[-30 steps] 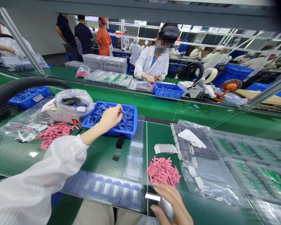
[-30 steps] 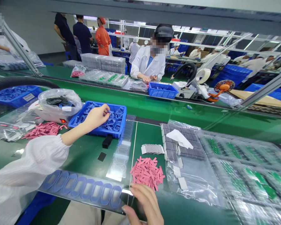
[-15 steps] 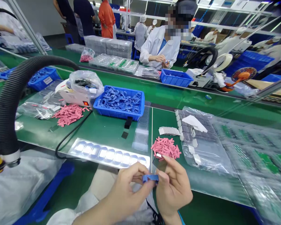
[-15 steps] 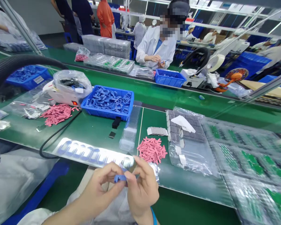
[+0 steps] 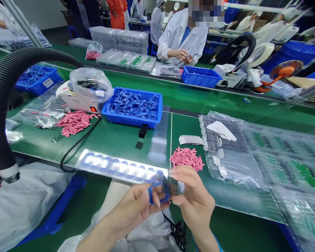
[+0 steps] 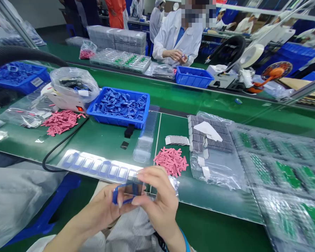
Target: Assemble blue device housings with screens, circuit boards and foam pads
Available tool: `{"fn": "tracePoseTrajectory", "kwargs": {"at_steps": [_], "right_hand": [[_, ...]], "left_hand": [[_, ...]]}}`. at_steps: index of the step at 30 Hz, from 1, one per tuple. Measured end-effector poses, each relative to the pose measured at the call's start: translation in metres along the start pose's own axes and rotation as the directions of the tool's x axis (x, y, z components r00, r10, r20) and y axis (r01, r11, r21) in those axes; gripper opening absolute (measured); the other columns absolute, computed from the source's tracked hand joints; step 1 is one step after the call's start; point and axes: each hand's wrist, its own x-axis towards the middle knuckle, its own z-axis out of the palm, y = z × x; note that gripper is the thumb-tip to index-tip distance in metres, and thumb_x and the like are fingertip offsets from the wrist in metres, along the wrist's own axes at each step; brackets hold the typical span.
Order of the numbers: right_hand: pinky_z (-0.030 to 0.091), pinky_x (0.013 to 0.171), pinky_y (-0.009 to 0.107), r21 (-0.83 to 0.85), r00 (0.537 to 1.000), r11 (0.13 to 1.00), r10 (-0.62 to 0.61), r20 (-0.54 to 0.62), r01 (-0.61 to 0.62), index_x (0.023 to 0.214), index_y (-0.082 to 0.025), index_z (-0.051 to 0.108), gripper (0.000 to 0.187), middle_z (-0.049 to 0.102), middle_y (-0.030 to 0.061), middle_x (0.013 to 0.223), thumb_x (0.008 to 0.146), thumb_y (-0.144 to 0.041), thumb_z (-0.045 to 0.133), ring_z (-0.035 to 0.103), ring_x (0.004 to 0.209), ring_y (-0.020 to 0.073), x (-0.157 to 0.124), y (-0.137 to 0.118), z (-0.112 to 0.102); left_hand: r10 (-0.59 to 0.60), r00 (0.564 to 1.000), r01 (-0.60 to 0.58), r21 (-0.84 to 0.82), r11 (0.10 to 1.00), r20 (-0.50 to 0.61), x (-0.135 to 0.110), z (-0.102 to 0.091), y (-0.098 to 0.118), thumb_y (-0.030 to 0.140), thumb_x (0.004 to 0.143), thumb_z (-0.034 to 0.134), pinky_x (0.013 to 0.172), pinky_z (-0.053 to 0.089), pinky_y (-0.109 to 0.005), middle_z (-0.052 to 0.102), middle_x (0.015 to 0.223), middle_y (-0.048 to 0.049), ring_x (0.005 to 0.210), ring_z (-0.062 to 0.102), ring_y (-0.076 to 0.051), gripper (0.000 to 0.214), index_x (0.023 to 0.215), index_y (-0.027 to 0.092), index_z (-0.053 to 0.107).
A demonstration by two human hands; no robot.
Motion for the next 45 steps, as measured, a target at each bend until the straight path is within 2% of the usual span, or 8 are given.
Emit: {"fn": "tracePoseTrajectory", "kwargs": {"at_steps": [11,21,26,33,36,38,41,45], "right_hand": [[0.051,0.085,0.044,-0.307,0.955,0.924,-0.153,0.254,0.229,0.110,-0.023,0.062,0.029,0.061,0.0098,0.112,0.088,-0.041,0.055,0.056,0.105,0.0246,0.024,0.012,-0.053],[0.048,0.094,0.045,-0.301,0.949,0.944,-0.040,0.312,0.139,0.130,-0.020,0.048,0.061,0.059,0.0133,0.122,0.081,-0.054,0.058,0.055,0.114,0.0273,0.013,0.001,-0.026],[0.049,0.090,0.042,-0.322,0.923,0.935,-0.013,0.385,0.147,0.112,-0.023,0.061,0.027,0.061,0.0096,0.119,0.087,-0.036,0.059,0.055,0.111,0.0254,0.014,-0.005,-0.020],[0.050,0.088,0.038,-0.276,0.930,0.955,0.003,0.369,0.106,0.108,-0.022,0.059,0.024,0.065,0.0084,0.110,0.090,-0.037,0.055,0.058,0.106,0.0215,0.014,-0.007,-0.003],[0.051,0.090,0.035,-0.310,0.885,0.940,0.019,0.466,0.143,0.112,-0.022,0.057,0.032,0.063,0.0088,0.118,0.089,-0.043,0.053,0.058,0.110,0.0197,0.024,0.006,-0.010],[0.049,0.095,0.036,-0.468,0.840,0.860,0.095,0.534,0.201,0.119,-0.020,0.054,0.037,0.061,0.0104,0.125,0.089,-0.042,0.054,0.056,0.116,0.0201,0.042,0.027,-0.023],[0.047,0.096,0.040,-0.793,0.791,0.532,0.327,0.517,0.298,0.127,-0.016,0.049,0.041,0.058,0.0137,0.129,0.087,-0.021,0.057,0.055,0.119,0.0232,0.080,0.069,-0.044],[0.047,0.088,0.040,-0.820,0.703,0.419,0.439,0.559,0.390,0.113,-0.012,0.060,0.047,0.066,0.0153,0.116,0.068,-0.003,0.068,0.060,0.110,0.0292,0.121,0.111,-0.054]], "left_hand": [[-0.074,0.994,0.086,-0.157,0.984,0.082,0.049,0.012,-0.006,0.043,0.080,0.066,0.092,0.049,-0.029,0.073,0.108,-0.0068,0.107,0.065,-0.019,0.043,0.116,0.019,0.065],[-0.090,0.995,0.081,-0.185,0.979,-0.040,0.024,-0.005,-0.005,0.048,0.075,0.068,0.090,0.047,-0.029,0.072,0.104,-0.0104,0.101,0.063,-0.020,0.047,0.108,0.015,0.070],[-0.051,0.997,0.038,-0.216,0.976,-0.058,0.012,-0.010,-0.005,0.049,0.077,0.066,0.087,0.049,-0.030,0.074,0.098,-0.0092,0.097,0.065,-0.020,0.042,0.102,0.016,0.073],[0.289,0.922,-0.277,0.083,0.957,-0.258,0.011,-0.032,-0.026,0.042,0.066,0.078,0.093,0.047,-0.033,0.071,0.115,-0.0067,0.112,0.060,-0.027,0.042,0.105,0.029,0.071],[0.325,0.896,-0.295,0.141,0.945,-0.303,0.014,-0.041,-0.026,0.043,0.070,0.074,0.096,0.046,-0.033,0.072,0.111,-0.0067,0.109,0.063,-0.027,0.033,0.099,0.027,0.073],[0.273,0.913,-0.258,0.088,0.962,-0.302,0.015,-0.043,-0.021,0.045,0.073,0.071,0.093,0.049,-0.033,0.074,0.107,-0.0064,0.103,0.065,-0.025,0.033,0.100,0.026,0.073],[0.210,0.930,-0.215,0.014,0.976,-0.301,0.014,-0.043,-0.011,0.042,0.073,0.072,0.089,0.051,-0.029,0.076,0.099,-0.0051,0.097,0.068,-0.022,0.032,0.100,0.025,0.073],[0.124,0.926,-0.155,-0.060,0.986,-0.357,0.009,-0.037,-0.006,0.041,0.069,0.075,0.090,0.051,-0.030,0.076,0.098,-0.0054,0.096,0.068,-0.022,0.034,0.099,0.024,0.074]]}}
